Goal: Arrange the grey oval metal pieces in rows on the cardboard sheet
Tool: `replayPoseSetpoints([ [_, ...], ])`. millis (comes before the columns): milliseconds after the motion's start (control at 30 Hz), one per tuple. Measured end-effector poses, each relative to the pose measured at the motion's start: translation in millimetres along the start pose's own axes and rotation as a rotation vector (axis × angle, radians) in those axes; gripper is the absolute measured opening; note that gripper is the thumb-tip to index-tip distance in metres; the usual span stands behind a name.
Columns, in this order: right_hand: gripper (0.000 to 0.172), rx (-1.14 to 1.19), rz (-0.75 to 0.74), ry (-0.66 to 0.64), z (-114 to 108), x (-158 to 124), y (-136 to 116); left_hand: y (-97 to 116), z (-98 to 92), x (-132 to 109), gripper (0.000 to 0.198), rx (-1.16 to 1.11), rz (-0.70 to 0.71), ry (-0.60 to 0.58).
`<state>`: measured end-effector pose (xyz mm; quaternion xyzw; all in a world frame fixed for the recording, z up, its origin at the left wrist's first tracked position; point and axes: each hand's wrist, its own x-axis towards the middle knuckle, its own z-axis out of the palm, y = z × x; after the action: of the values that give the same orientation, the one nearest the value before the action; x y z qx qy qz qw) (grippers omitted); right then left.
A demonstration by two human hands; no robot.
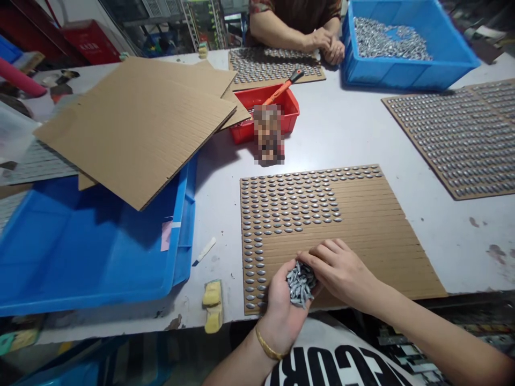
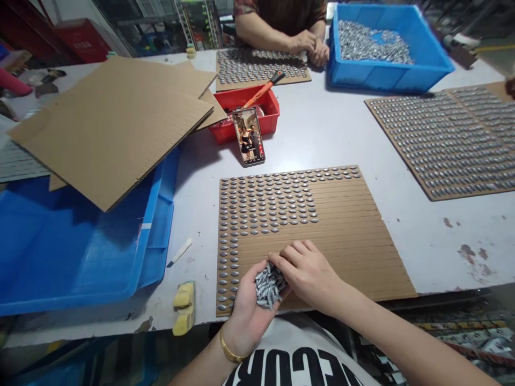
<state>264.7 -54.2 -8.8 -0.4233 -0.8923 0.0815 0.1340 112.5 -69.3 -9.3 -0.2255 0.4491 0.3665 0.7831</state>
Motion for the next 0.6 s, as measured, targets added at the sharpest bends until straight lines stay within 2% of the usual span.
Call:
replayPoseSetpoints([
  [233, 0.030, -0.067, -0.079, -0.065, -5, -6, 8, -1, 1.1, -1, 0.015, -0.061, 0.033, -0.101],
  [367, 0.024, -0.037, -0.057, -0.074, -9, -8, 11, -1, 0.0, 0, 0.019, -0.046, 0.042, -0.179],
  [467, 0.020, 0.062, 0.022, -0.013, -11, -9, 15, 0, -1.8, 0, 0.021, -0.022, 0.038, -0.241],
  [600, 0.014, 0.335, 0.245, 0.097, -7, -9, 26, 0, -4.5, -1, 0.027, 0.009, 0.012, -0.194],
])
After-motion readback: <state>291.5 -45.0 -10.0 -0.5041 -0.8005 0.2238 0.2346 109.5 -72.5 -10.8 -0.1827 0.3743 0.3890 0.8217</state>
